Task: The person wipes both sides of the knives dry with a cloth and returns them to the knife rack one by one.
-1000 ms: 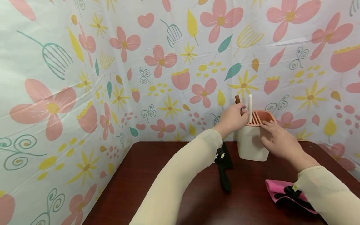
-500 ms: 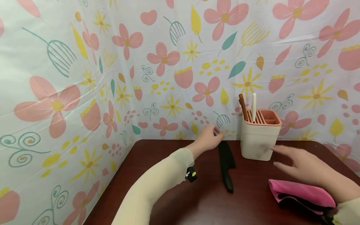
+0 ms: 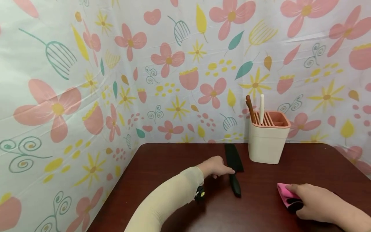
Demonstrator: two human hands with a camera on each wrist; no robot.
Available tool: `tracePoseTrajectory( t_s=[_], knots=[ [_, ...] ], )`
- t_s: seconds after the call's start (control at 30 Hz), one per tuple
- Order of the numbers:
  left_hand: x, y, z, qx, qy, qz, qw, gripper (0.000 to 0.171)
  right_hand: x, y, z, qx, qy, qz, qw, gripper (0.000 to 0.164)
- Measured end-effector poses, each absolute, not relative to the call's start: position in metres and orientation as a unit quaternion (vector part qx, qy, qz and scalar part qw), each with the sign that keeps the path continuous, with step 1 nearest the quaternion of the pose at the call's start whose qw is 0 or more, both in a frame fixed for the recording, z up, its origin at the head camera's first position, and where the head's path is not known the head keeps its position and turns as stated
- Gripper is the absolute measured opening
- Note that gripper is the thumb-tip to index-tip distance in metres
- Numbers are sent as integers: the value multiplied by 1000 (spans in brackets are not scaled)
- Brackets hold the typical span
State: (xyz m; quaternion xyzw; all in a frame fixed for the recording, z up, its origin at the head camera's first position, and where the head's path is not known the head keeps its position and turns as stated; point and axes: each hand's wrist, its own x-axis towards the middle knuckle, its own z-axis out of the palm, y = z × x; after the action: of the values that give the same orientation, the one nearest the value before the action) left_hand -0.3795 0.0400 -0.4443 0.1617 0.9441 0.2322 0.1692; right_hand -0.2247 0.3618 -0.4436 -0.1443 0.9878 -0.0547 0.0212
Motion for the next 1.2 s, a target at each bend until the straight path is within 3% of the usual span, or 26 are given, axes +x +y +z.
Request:
tracePoseTrajectory(
  t_s=[0.23,0.47,0.97,1.2],
  knots=[
    [-374,50,-455,137,941,248,186,49,-220,361,-458,-153,988,-25,-20,68],
    [-370,56,-459,123,934,279,187,45,-217,362,-465,-158,985,-20,-68,54],
    [-376,61,-469,84,913,342,204,35,-220,361,-467,-144,986,-42,-75,41],
    [-374,56,-464,75,894,378,230,30,-222,362,-464,-138,987,-50,-62,43]
  ],
)
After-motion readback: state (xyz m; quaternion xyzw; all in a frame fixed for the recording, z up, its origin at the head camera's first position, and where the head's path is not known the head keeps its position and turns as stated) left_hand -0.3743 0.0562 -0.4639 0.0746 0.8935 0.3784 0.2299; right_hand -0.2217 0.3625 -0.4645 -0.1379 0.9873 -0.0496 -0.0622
